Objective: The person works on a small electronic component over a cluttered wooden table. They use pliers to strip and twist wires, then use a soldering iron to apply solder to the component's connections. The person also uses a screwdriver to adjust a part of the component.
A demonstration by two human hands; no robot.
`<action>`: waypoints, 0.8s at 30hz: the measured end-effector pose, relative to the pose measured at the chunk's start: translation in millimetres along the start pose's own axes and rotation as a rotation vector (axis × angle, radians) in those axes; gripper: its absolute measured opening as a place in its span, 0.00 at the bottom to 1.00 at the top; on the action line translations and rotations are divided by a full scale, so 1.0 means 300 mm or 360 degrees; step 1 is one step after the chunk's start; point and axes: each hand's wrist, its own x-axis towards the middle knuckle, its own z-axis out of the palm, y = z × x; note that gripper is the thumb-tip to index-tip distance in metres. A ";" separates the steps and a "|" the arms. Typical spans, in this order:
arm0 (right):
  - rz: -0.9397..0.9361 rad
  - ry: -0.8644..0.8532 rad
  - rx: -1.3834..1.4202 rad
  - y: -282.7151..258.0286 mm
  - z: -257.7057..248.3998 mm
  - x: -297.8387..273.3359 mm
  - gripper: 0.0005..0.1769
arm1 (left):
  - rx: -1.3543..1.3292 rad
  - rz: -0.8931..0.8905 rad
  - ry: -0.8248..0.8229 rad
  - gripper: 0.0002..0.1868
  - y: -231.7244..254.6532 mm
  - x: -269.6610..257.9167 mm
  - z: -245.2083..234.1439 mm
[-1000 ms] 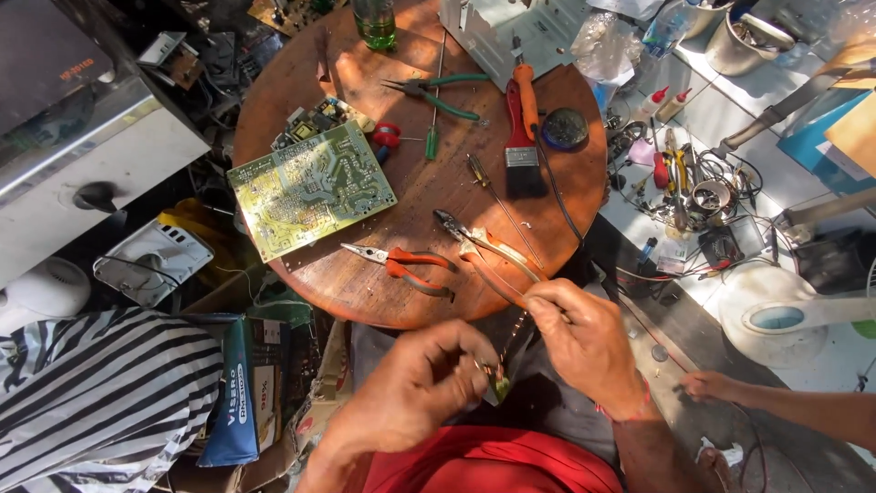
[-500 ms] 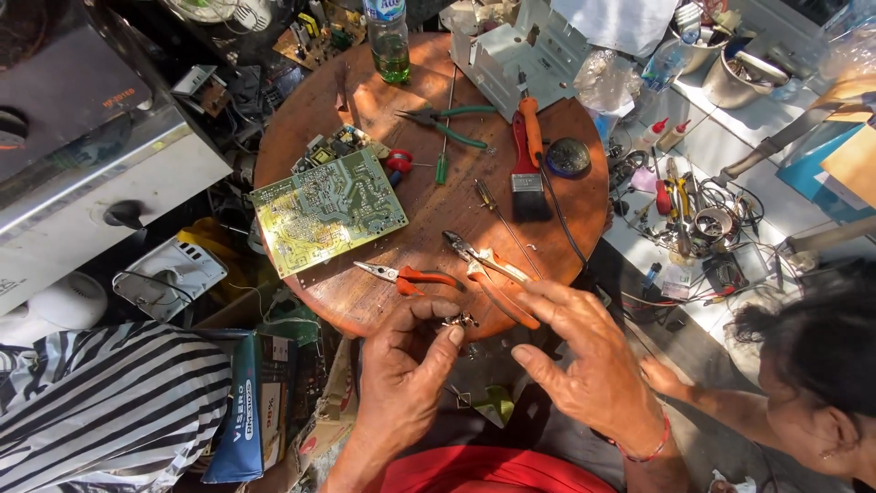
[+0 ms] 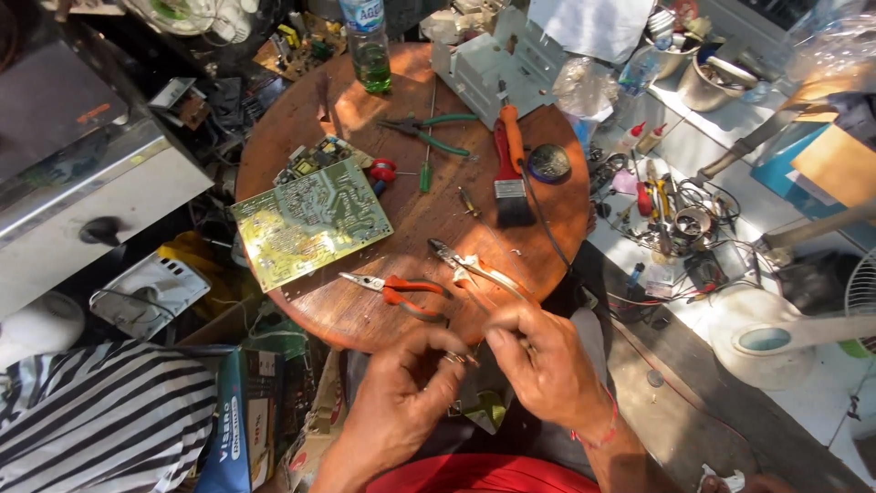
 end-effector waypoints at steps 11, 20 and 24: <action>-0.0019 0.0263 0.0049 0.002 -0.053 -0.034 0.07 | 0.0396 0.0032 0.0225 0.05 0.034 -0.004 0.007; 0.0128 -0.0213 0.0254 0.143 -0.054 -0.062 0.12 | -0.0119 0.0348 0.0690 0.10 0.005 0.015 -0.018; 0.0049 -0.0308 0.0584 0.056 -0.063 -0.002 0.16 | -0.0212 0.0402 0.0628 0.08 -0.012 0.009 0.000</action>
